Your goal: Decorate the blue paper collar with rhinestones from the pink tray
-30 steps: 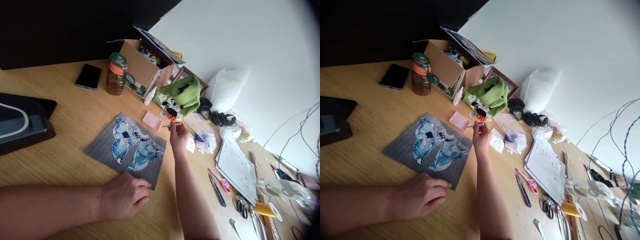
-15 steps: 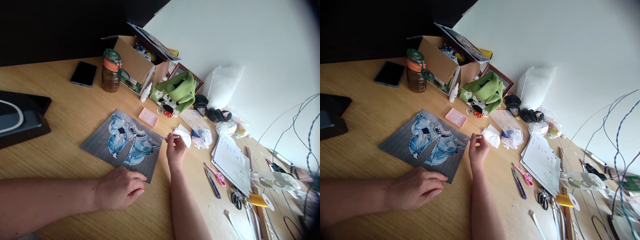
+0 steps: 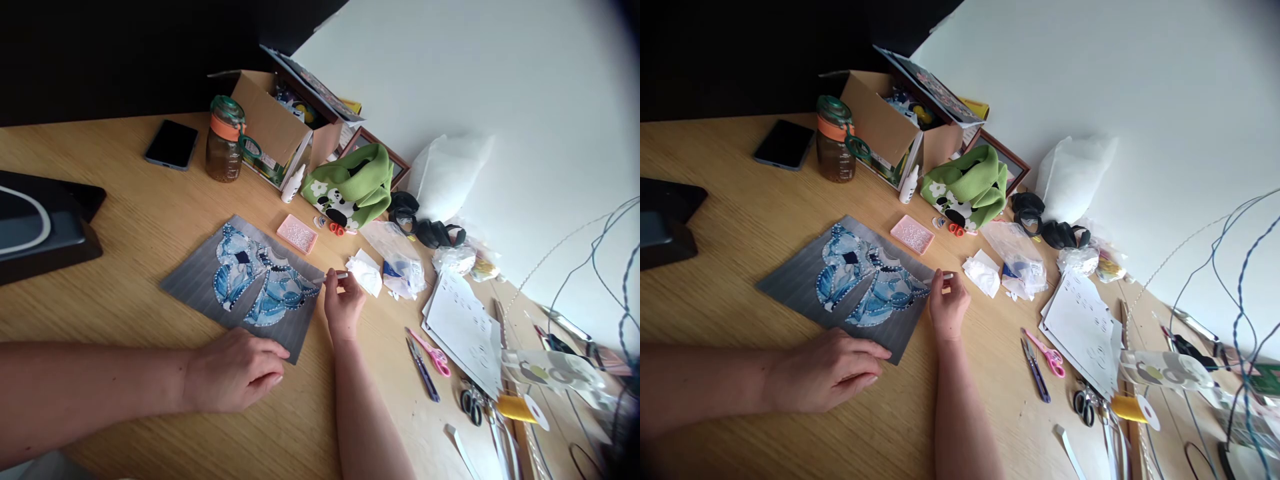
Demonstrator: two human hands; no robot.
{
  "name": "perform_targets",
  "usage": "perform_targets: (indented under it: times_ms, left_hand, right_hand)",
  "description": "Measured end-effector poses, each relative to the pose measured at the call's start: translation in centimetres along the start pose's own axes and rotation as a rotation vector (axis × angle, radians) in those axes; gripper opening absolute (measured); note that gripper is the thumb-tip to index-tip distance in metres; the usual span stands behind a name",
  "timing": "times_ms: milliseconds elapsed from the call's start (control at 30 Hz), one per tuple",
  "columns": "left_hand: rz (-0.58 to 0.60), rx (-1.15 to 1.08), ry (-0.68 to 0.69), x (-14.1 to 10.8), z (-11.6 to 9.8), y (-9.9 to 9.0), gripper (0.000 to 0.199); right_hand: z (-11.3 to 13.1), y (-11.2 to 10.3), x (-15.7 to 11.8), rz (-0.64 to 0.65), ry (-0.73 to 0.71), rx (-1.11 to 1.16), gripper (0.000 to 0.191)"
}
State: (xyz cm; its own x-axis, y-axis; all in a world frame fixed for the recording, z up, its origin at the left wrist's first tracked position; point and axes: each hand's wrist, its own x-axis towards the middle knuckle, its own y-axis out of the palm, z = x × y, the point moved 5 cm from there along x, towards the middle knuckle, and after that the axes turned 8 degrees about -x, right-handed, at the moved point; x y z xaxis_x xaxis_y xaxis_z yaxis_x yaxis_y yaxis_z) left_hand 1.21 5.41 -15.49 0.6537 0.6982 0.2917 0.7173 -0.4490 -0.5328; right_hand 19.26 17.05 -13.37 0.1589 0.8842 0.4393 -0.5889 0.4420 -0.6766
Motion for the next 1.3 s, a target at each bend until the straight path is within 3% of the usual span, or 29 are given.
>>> perform_targets:
  times_ms: [1300]
  left_hand:
    - [0.009,-0.014,-0.011,-0.09,0.14,0.1,0.021]
  right_hand:
    - [-0.67,0.46,-0.13,0.031,0.004,-0.046,0.036]
